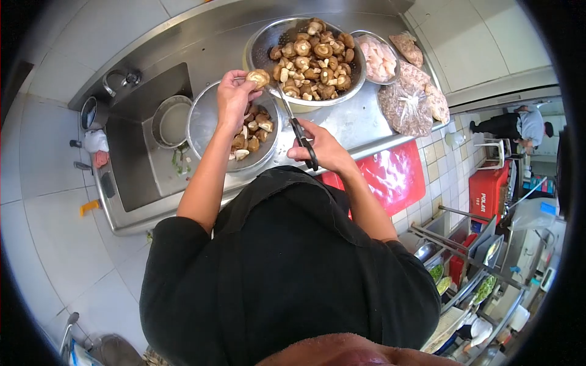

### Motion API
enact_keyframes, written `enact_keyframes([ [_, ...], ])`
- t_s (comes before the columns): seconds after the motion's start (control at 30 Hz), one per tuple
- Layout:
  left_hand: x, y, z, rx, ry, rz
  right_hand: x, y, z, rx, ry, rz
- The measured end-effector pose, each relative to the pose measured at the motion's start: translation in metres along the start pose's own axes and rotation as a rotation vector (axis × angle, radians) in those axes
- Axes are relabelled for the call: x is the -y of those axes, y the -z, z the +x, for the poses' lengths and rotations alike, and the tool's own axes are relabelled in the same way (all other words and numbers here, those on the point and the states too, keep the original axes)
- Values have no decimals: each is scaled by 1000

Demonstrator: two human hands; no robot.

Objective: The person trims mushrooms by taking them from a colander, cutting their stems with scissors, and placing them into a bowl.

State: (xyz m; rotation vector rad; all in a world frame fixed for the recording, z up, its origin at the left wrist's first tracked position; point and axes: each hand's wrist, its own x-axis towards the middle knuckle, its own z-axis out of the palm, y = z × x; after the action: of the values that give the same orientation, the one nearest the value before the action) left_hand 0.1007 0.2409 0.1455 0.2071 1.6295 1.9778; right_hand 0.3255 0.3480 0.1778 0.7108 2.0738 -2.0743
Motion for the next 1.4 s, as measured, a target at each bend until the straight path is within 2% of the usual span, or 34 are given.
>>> enact_keyframes([
  [0.17, 6, 17, -26, -62, -28, 142, -8, -18, 15, 57, 47, -169],
  [0.37, 19, 39, -53, -126, -11, 149, -11, -37, 32, 116, 88, -273],
  [0.47, 27, 50, -66, -179, 10, 72, -2, -44, 34, 175, 18, -276],
  [0.57, 34, 59, -75, -217, 42, 35, -9, -48, 42, 193, 45, -316],
  [0.63, 35, 60, -80, -237, 57, 7, -11, -46, 46, 239, -103, -310],
  [0.67, 39, 64, -79, -220, 95, 64, -11, -45, 47, 261, -176, -307],
  [0.73, 56, 75, -76, -184, 170, 180, -15, -33, 46, 280, -174, -307],
  [0.77, 62, 82, -73, -182, 51, 487, -17, -25, 45, 285, -172, -306],
  [0.83, 56, 81, -64, -153, -227, 1093, -17, -11, 36, 213, -129, -320],
  [0.93, 16, 47, -42, -93, -397, 879, -16, 16, 14, 158, -137, -212],
  [0.97, 6, 33, -25, -49, -544, 845, -18, 25, 7, 162, -121, -156],
  [1.1, -3, -39, 73, 233, -595, 875, -4, 47, -17, 152, -76, 1],
  [1.13, 6, -59, 101, 283, -467, 872, -2, 51, -21, 140, -47, 12],
  [1.2, 27, -90, 147, 286, -440, 945, -2, 57, -27, 7, -19, -32],
  [1.27, 48, -103, 190, 446, -482, 1076, 5, 59, -32, -146, 3, -139],
  [1.3, 47, -107, 196, 492, -359, 1111, 9, 60, -33, -241, -5, -221],
  [1.4, 30, -111, 178, 488, -331, 1073, 3, 61, -25, -535, 123, -443],
])
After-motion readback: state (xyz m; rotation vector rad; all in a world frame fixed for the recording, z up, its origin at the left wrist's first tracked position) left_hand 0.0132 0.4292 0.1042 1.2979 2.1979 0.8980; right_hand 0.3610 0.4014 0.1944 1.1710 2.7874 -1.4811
